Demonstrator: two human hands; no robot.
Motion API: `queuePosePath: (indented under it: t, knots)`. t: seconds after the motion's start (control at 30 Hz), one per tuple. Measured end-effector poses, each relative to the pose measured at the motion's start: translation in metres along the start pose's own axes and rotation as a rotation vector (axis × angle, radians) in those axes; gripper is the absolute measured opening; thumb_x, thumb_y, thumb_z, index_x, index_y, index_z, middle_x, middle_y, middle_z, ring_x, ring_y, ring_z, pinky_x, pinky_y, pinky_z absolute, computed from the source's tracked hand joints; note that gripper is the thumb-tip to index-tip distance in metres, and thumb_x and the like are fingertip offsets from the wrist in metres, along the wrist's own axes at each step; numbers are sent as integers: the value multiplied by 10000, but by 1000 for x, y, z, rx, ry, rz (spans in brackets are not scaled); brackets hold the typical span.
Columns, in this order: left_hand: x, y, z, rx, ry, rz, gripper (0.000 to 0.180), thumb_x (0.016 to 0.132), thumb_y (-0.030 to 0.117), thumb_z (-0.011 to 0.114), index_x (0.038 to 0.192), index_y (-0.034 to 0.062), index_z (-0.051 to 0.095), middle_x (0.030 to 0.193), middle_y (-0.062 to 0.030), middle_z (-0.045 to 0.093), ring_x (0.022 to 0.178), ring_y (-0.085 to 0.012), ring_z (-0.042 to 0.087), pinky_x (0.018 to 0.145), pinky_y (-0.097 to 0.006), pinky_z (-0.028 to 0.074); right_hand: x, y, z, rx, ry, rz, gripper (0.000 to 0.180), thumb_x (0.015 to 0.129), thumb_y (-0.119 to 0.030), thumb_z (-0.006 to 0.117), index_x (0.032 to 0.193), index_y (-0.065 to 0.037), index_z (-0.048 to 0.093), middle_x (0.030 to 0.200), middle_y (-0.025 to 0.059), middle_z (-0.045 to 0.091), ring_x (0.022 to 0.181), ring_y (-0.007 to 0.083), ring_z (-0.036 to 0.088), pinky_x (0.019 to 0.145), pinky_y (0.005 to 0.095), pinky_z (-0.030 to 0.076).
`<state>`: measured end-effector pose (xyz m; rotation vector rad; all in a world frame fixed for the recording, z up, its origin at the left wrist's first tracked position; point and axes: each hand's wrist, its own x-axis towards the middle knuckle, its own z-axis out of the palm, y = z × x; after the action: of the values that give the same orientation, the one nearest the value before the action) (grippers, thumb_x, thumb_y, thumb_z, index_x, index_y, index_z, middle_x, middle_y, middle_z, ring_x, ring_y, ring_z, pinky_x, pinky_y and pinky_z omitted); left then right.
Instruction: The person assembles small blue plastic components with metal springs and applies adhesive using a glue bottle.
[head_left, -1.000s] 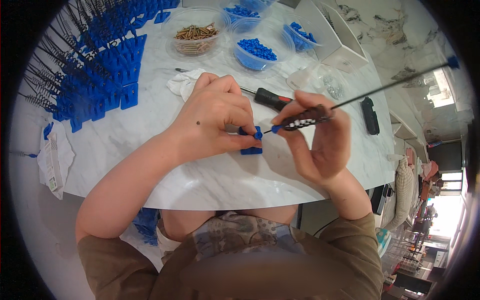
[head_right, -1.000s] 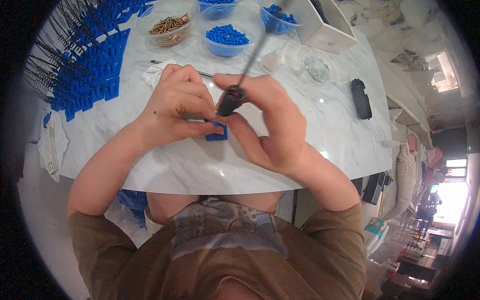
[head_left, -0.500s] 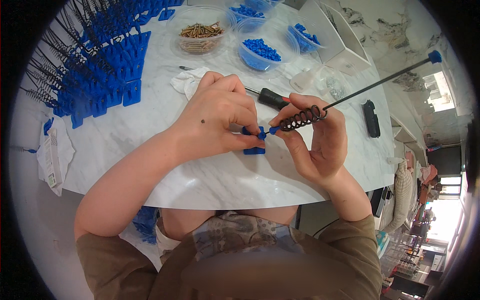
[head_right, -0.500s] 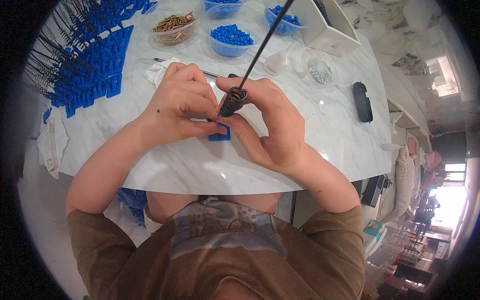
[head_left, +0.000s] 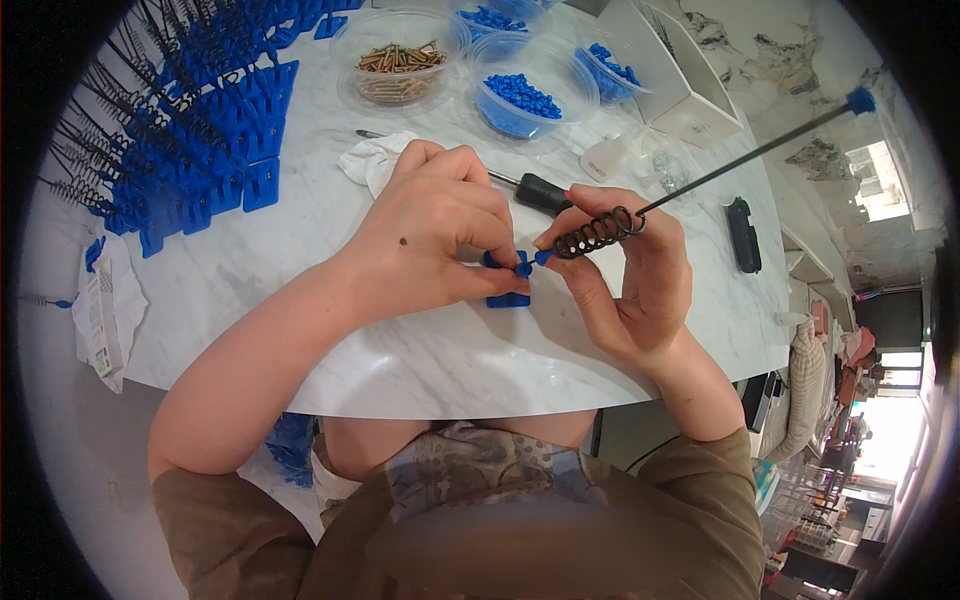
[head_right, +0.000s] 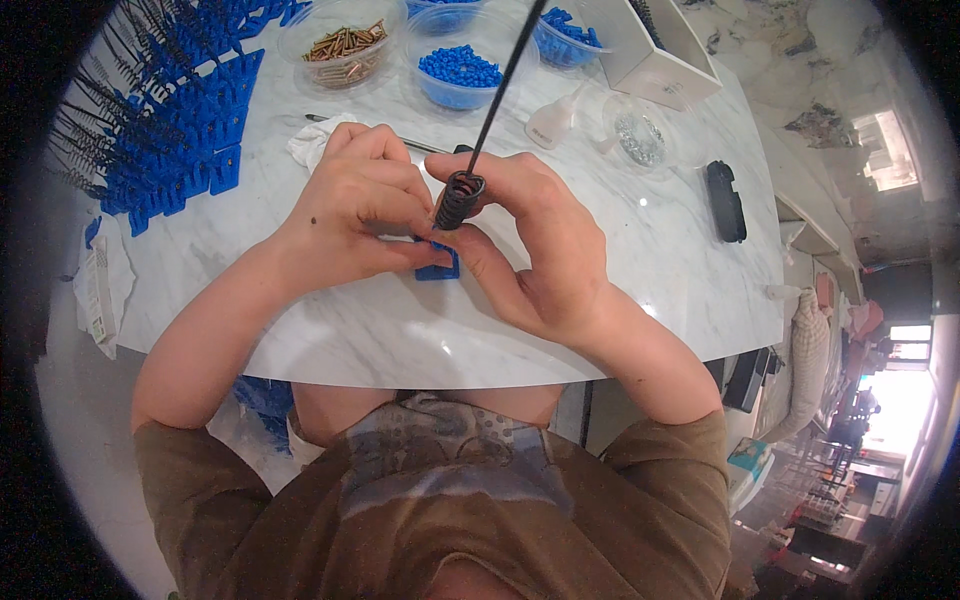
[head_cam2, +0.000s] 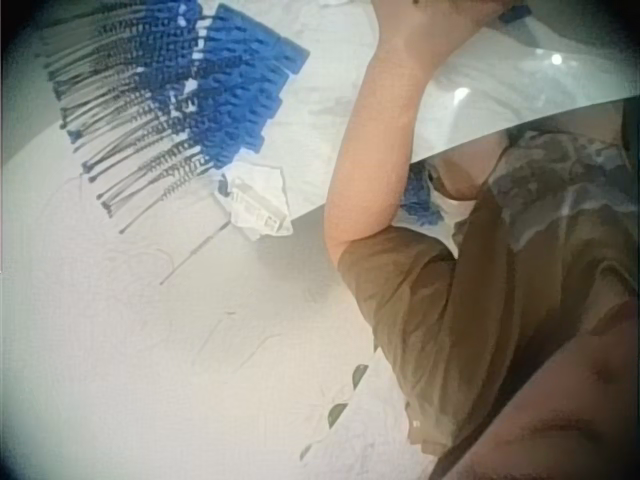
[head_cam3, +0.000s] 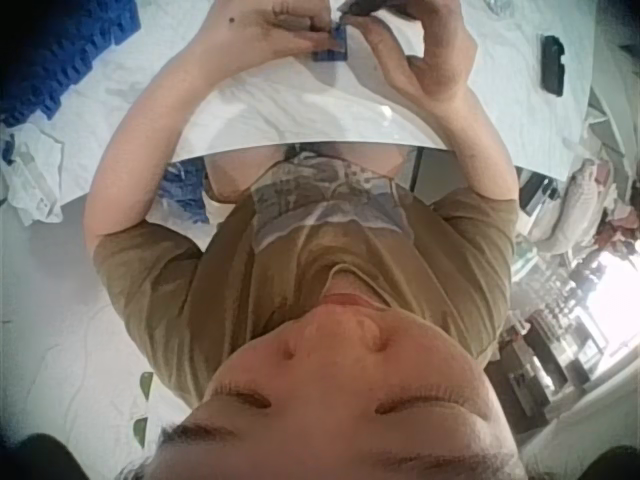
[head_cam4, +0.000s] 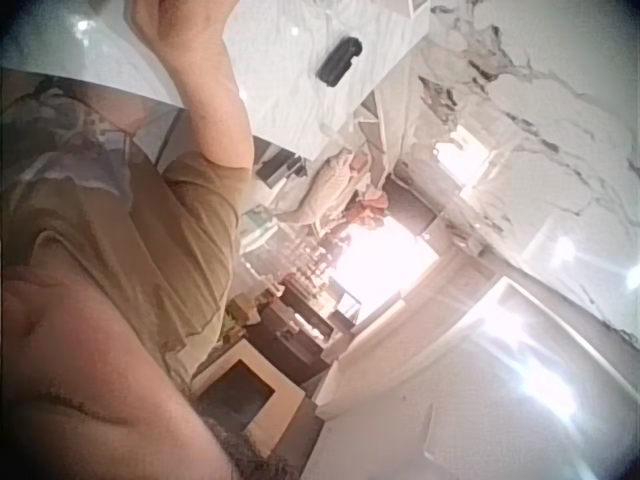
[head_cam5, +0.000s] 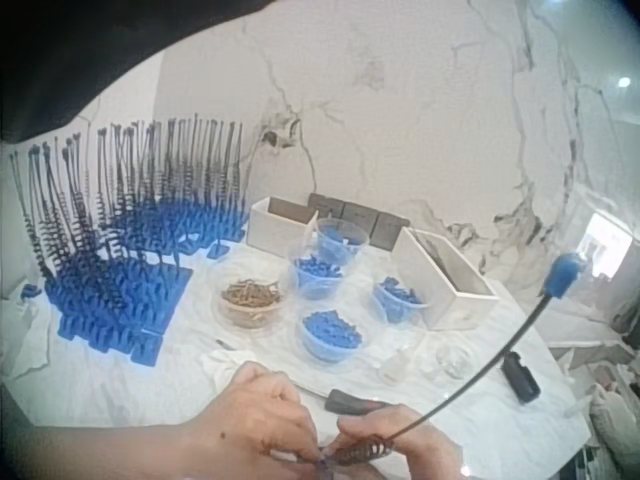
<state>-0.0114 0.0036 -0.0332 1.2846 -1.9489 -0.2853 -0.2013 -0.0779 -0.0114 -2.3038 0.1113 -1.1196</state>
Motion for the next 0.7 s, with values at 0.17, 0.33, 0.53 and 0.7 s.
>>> queuePosePath:
  t: [0.17, 0.33, 0.53, 0.7]
  knots:
    - [1, 0, 0, 4, -6, -2, 186, 605, 257, 813, 655, 136, 681, 718, 88, 601, 867, -148, 481, 871, -336, 297, 1, 0, -1, -15, -13, -8, 509, 705, 73, 699, 1176, -22, 533, 1001, 90, 648, 770, 204, 615, 680, 288, 495]
    - [0, -1, 1, -4, 8, 0, 191, 598, 255, 816, 656, 136, 678, 711, 89, 598, 858, -146, 484, 866, -334, 296, 0, 0, -1, -11, -13, -8, 501, 701, 77, 701, 1164, -14, 533, 1034, 98, 650, 784, 203, 623, 692, 287, 503]
    - [0, -1, 1, 1, 20, 17, 196, 595, 257, 818, 652, 137, 675, 710, 89, 596, 862, -148, 484, 862, -335, 296, 0, -3, -1, 24, -1, 18, 486, 699, 85, 701, 1146, -5, 533, 1058, 108, 649, 790, 206, 629, 706, 293, 510]
    - [0, -1, 1, 6, 19, 22, 194, 596, 257, 818, 652, 139, 675, 713, 87, 596, 871, -151, 482, 861, -333, 297, -1, -2, -1, 25, -8, 14, 477, 701, 81, 704, 1138, -6, 534, 1061, 107, 649, 791, 206, 628, 704, 294, 511]
